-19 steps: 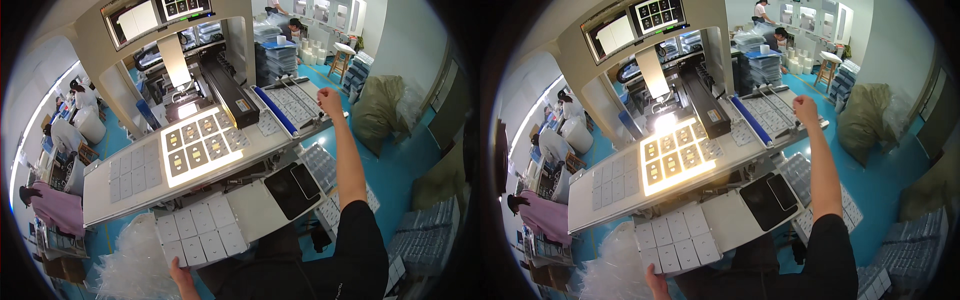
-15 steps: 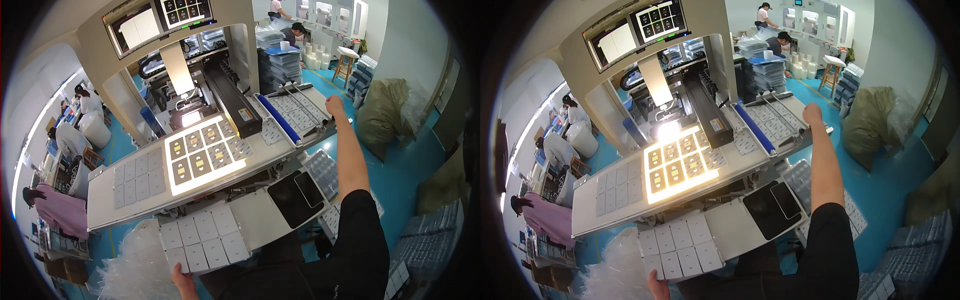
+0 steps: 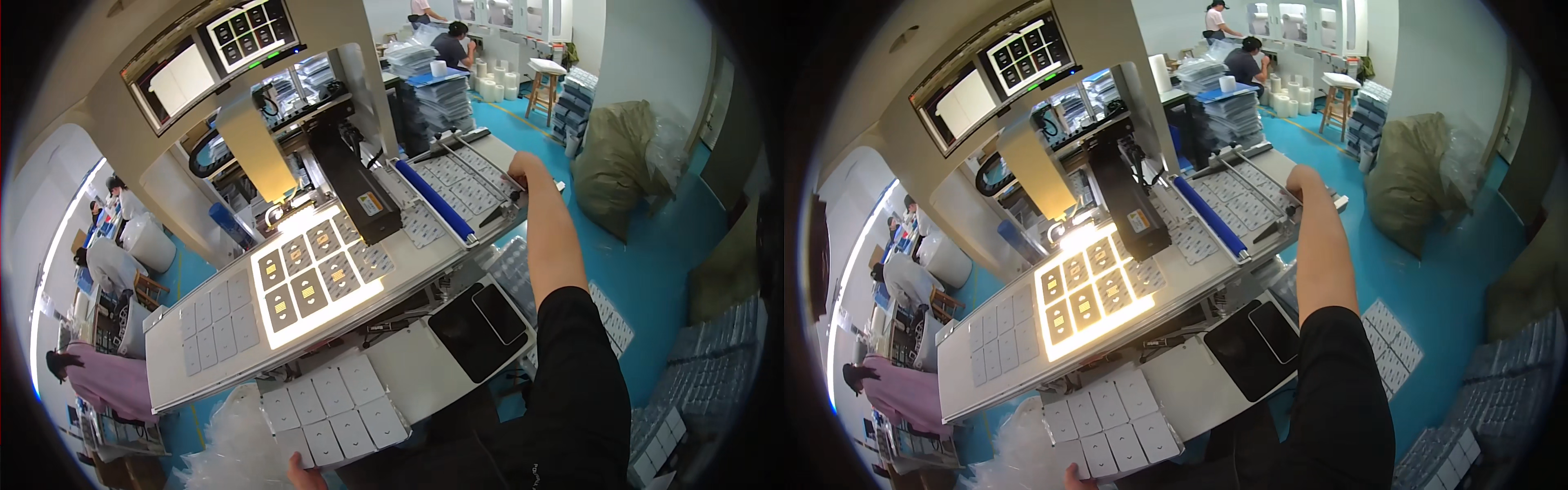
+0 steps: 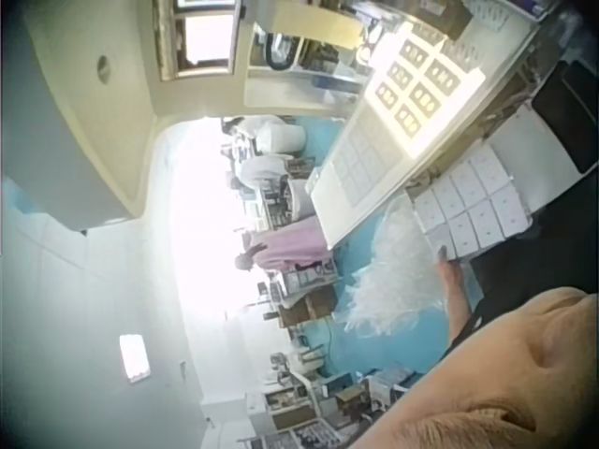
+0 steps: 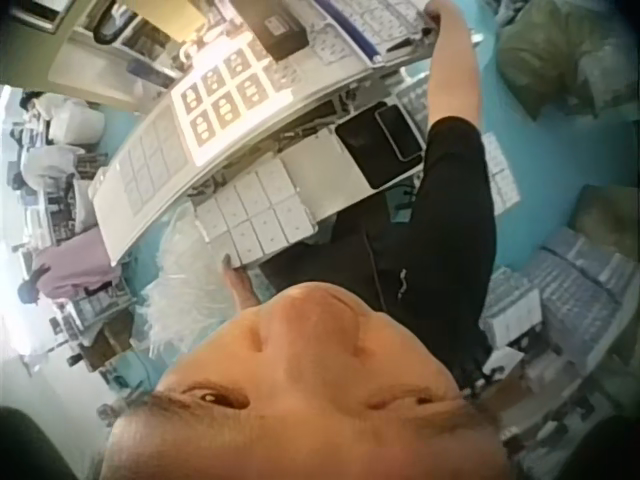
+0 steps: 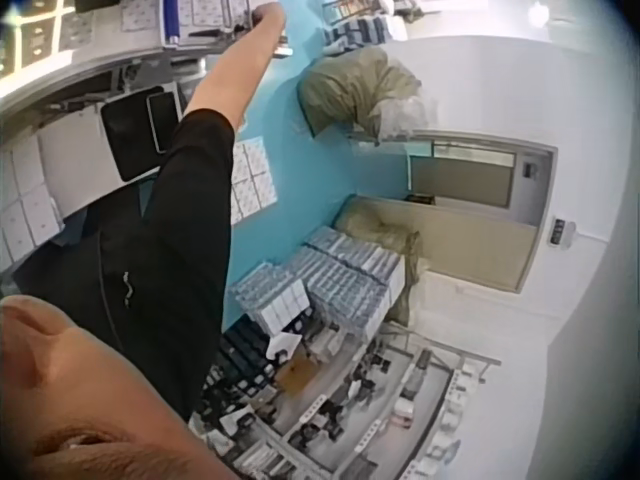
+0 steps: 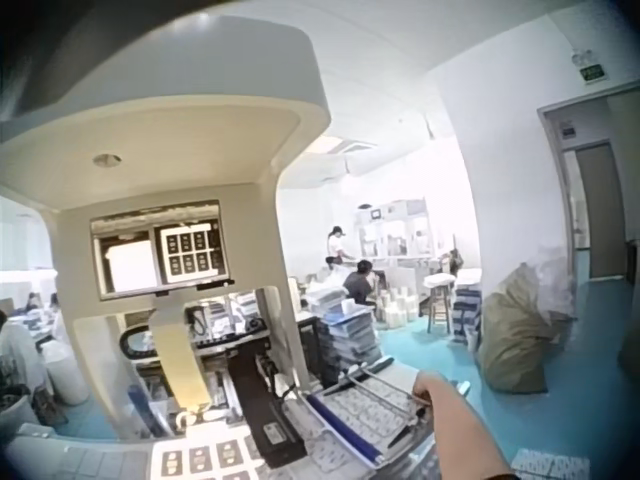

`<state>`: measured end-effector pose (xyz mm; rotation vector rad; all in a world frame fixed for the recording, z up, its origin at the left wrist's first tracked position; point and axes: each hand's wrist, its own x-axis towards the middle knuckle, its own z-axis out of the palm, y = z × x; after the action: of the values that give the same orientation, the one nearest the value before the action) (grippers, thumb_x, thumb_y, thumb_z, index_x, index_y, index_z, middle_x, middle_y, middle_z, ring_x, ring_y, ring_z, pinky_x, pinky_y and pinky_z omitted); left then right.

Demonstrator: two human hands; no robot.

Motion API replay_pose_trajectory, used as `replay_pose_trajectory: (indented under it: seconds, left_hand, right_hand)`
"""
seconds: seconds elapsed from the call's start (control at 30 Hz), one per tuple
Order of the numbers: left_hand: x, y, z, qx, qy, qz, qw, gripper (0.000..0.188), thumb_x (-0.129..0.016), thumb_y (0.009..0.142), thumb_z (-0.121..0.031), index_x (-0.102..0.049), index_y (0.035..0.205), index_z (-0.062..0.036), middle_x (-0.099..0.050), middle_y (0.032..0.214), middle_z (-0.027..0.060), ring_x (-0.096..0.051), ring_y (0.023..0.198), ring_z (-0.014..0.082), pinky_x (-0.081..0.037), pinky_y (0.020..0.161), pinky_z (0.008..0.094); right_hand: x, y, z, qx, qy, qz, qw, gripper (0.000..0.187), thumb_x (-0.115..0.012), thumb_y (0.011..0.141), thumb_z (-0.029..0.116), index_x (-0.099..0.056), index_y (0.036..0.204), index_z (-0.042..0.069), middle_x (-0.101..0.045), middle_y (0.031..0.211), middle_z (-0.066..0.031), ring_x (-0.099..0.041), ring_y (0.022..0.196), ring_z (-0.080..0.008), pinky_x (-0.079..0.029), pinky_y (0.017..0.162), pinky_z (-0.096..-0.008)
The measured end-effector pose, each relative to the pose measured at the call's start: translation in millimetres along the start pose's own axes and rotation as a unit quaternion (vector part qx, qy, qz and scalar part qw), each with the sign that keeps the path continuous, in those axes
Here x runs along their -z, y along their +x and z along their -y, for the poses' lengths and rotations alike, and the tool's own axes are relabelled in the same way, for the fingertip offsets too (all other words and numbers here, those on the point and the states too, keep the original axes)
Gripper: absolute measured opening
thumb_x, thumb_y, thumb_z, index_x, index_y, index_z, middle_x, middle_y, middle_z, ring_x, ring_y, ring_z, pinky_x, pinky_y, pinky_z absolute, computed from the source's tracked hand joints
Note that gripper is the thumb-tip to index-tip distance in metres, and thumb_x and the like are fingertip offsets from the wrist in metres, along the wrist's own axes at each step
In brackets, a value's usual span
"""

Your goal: Placing electronic panels into protective plastic sheets and stacking them in trays.

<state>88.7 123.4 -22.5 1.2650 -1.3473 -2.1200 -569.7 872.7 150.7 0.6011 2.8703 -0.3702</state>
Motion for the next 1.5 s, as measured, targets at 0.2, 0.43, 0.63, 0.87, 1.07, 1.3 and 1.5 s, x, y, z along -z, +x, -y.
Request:
replay_pose_trajectory:
  seconds: [0.2, 0.43, 0.63, 0.87, 1.07, 1.3, 1.5]
  left_hand:
    - [-5.8, 2.8, -2.4, 0.023, 0.003, -0.005, 1.0, 0.059, -0.065, 0.107, -0.028, -0.053, 0.151, 0.009, -0.063, 0.147, 0.0227, -0.06, 0.137, 0.0382, -0.046, 0.121, 0.0551]
    - [19.3, 13.7, 14.1, -0.006, -0.085, 0.027, 0.996, 0.056, -0.066, 0.103, -0.022, -0.056, 0.151, 0.0029, -0.068, 0.143, 0.0176, -0.068, 0.131, 0.0368, -0.057, 0.106, 0.0551]
    - [-1.3, 4.6, -2.1, -0.004, -0.063, 0.008, 0.998, 0.055, -0.068, 0.102, -0.021, -0.057, 0.149, 0.0059, -0.069, 0.139, 0.0186, -0.07, 0.125, 0.0357, -0.058, 0.101, 0.054]
    - [-2.9, -5.9, -14.1, 0.007, -0.041, 0.043, 0.998, 0.047, -0.07, 0.102, -0.025, -0.062, 0.142, -0.0015, -0.072, 0.131, 0.0135, -0.072, 0.119, 0.031, -0.059, 0.095, 0.0489]
    - [15.0, 12.0, -4.5, 0.024, -0.04, 0.043, 0.998, 0.045, -0.071, 0.102, -0.027, -0.064, 0.14, -0.0034, -0.073, 0.129, 0.0127, -0.072, 0.115, 0.0301, -0.059, 0.093, 0.047]
    - [0.1, 10.5, -13.3, 0.027, -0.007, 0.06, 0.998, 0.04, -0.068, 0.106, -0.027, -0.066, 0.137, -0.0017, -0.077, 0.123, 0.0102, -0.075, 0.108, 0.0237, -0.058, 0.079, 0.0365]
    - [18.1, 9.3, -15.2, 0.021, -0.012, 0.053, 0.998, 0.037, -0.067, 0.107, -0.027, -0.067, 0.135, -0.0028, -0.078, 0.124, 0.0098, -0.076, 0.105, 0.0205, -0.057, 0.075, 0.0332]
  right_hand:
    - [24.5, -4.4, -7.6, -0.025, 0.03, -0.116, 0.993, 0.035, -0.072, 0.097, 0.017, -0.08, 0.129, 0.003, -0.074, 0.14, -0.0229, -0.071, 0.128, -0.0425, -0.062, 0.099, -0.0545]
    - [117.0, -24.6, -29.6, 0.019, -0.043, -0.437, 0.898, 0.028, -0.053, 0.11, 0.02, -0.075, 0.118, 0.005, -0.08, 0.116, -0.0182, -0.08, 0.109, -0.0395, -0.065, 0.086, -0.0557]
    - [228.9, -67.6, -113.2, 0.028, -0.108, -0.564, 0.819, 0.039, -0.04, 0.114, 0.03, -0.074, 0.116, 0.011, -0.08, 0.113, -0.0199, -0.077, 0.105, -0.0447, -0.061, 0.087, -0.0602]
    - [263.1, -233.9, -123.3, -0.02, -0.161, -0.487, 0.858, 0.036, -0.043, 0.113, 0.025, -0.073, 0.124, 0.009, -0.077, 0.126, -0.0208, -0.074, 0.117, -0.0423, -0.058, 0.098, -0.0543]
    - [221.5, -309.9, -173.2, 0.081, -0.198, -0.319, 0.923, 0.023, -0.059, 0.107, 0.017, -0.077, 0.118, 0.007, -0.079, 0.114, -0.0177, -0.074, 0.103, -0.0388, -0.058, 0.093, -0.0492]
    - [176.7, -421.2, -282.7, 0.079, 0.122, -0.12, 0.982, 0.017, -0.071, 0.101, 0.017, -0.079, 0.109, 0.003, -0.076, 0.095, -0.0015, -0.067, 0.09, -0.0127, -0.054, 0.081, -0.0326]
    - [-19.1, -387.8, -408.4, -0.03, 0.31, -0.056, 0.949, 0.014, -0.077, 0.099, 0.02, -0.082, 0.109, 0.011, -0.074, 0.094, 0.0041, -0.064, 0.081, -0.0083, -0.053, 0.066, -0.0317]
